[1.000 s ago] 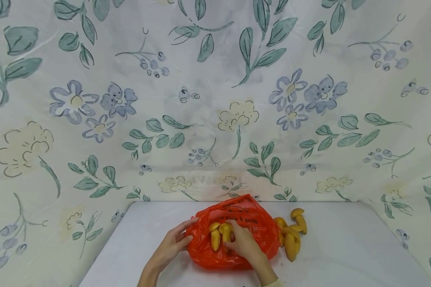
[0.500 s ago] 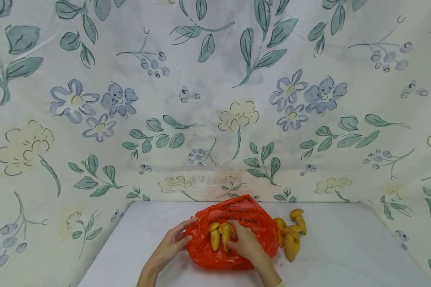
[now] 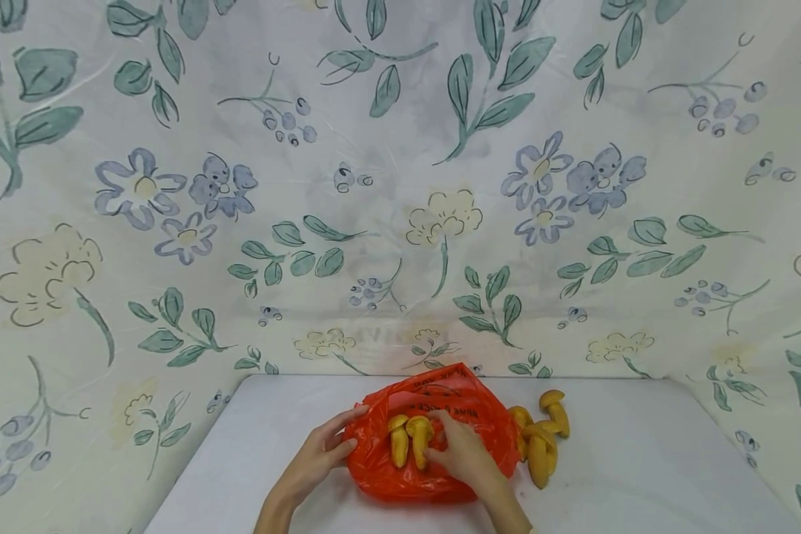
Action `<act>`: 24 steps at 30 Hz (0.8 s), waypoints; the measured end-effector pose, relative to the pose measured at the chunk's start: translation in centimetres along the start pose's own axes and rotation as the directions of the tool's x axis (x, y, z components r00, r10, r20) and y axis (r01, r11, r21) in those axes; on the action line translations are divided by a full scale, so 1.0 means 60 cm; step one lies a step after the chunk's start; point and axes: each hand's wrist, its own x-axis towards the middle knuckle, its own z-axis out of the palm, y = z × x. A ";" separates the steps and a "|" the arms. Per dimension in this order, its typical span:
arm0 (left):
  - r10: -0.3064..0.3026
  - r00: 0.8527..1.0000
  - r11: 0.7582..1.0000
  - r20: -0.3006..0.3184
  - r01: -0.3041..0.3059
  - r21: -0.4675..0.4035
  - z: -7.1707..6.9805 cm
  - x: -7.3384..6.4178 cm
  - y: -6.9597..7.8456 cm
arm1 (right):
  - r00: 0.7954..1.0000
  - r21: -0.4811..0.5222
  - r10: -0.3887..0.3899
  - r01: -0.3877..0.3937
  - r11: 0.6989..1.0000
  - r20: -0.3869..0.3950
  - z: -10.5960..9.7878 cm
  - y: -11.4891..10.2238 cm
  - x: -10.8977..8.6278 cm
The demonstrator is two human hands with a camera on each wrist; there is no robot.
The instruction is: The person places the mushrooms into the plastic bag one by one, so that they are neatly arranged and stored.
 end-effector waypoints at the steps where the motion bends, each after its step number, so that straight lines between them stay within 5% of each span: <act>1: -0.002 1.000 1.000 -0.002 0.002 0.001 0.000 0.000 0.000 | 1.000 -0.002 0.003 -0.003 1.000 -0.002 -0.001 0.000 -0.001; 24: -0.002 1.000 1.000 -0.012 0.003 0.019 0.000 -0.002 0.000 | 0.998 -0.051 -0.038 0.035 0.998 -0.049 -0.062 0.007 -0.034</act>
